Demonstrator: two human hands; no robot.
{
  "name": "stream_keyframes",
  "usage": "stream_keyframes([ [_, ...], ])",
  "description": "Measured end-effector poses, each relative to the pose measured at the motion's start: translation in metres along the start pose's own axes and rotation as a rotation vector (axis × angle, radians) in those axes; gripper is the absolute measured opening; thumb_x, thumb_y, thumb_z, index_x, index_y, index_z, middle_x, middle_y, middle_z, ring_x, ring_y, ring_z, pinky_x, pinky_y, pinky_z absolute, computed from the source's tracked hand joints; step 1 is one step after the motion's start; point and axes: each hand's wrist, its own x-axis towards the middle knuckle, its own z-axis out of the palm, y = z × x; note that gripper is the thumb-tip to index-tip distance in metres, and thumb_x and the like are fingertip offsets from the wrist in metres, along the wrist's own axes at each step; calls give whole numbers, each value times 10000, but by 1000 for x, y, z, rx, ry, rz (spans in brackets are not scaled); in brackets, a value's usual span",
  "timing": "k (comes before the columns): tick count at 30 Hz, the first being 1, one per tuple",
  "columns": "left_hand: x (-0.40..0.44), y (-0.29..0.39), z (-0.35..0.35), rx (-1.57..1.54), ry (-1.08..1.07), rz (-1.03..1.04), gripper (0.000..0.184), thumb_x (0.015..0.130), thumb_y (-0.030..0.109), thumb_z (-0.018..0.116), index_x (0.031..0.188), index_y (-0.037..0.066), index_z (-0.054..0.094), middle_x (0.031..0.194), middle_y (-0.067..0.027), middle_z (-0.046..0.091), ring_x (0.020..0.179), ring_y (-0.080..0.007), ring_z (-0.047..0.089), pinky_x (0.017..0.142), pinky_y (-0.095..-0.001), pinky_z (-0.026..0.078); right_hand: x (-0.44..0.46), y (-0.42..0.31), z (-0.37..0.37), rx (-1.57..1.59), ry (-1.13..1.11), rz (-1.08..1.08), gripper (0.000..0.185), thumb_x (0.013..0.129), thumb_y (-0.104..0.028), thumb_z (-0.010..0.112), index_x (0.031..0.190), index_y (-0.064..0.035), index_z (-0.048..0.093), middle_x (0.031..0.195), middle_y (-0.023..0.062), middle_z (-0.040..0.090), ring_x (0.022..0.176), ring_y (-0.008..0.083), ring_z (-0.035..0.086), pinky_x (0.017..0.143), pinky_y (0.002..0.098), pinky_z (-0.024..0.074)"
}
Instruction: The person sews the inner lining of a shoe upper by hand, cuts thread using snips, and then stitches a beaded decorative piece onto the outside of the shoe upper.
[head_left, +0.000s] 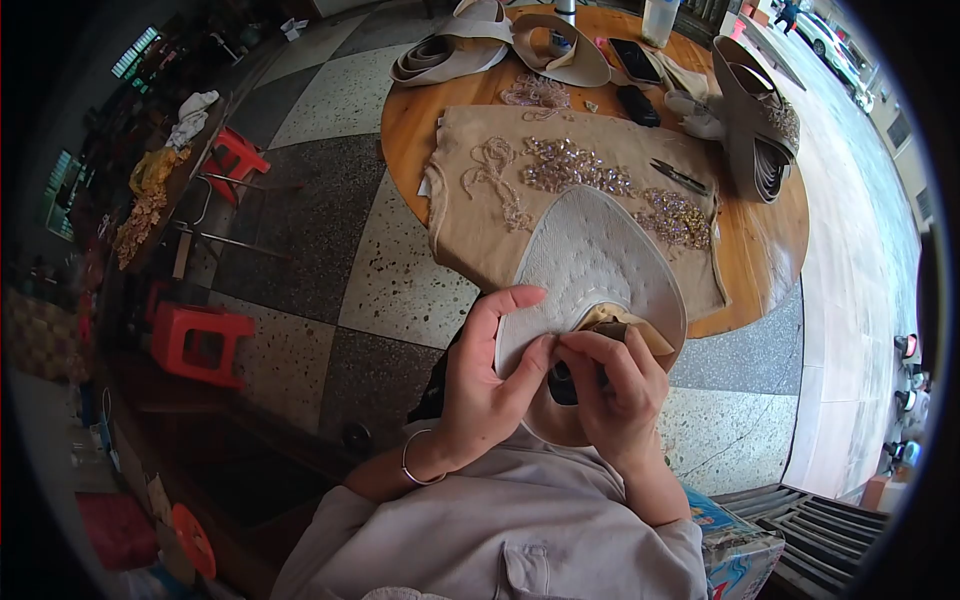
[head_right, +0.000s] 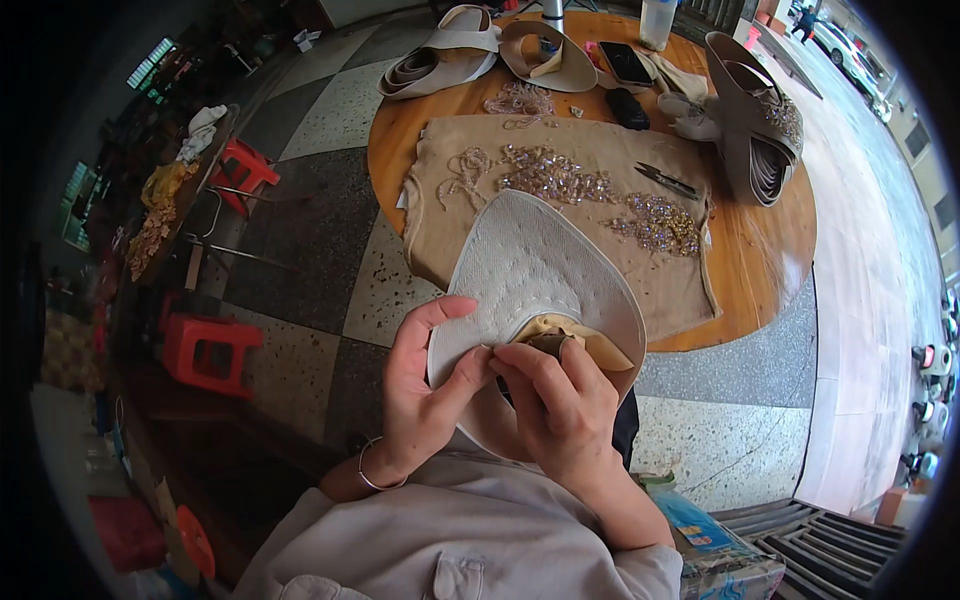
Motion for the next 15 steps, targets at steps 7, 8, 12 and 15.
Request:
stream_keyframes([
  [7, 1, -4, -1, 99, -7, 22, 335, 852, 4, 580, 1164, -52, 471, 1124, -130, 540, 1035, -156, 520, 892, -271, 426, 4, -1, -1, 82, -21, 35, 225, 702, 27, 701, 906, -49, 642, 694, 44, 575, 562, 177, 527, 484, 296, 419],
  [8, 0, -5, -1, 98, -7, 14, 334, 851, 5, 580, 1162, -52, 473, 1121, -131, 542, 1034, -159, 521, 891, -273, 427, 4, 0, -2, 92, -28, 36, 226, 702, 30, 700, 906, -48, 641, 695, 44, 575, 561, 177, 528, 484, 296, 420],
  [12, 0, -4, -1, 67, -12, -24, 335, 850, 3, 579, 1163, -52, 473, 1119, -130, 541, 1032, -155, 520, 890, -273, 428, 4, 4, -3, 107, -52, 50, 206, 714, 36, 691, 898, -37, 635, 700, 54, 571, 561, 184, 534, 494, 297, 426],
  [15, 1, -2, -1, 21, -23, -65, 336, 855, -5, 571, 1170, -49, 464, 1127, -122, 527, 1019, -137, 516, 878, -256, 433, 5, -2, -1, 154, -48, 142, 169, 737, 32, 682, 883, -25, 620, 703, 70, 563, 584, 199, 543, 519, 306, 436],
])
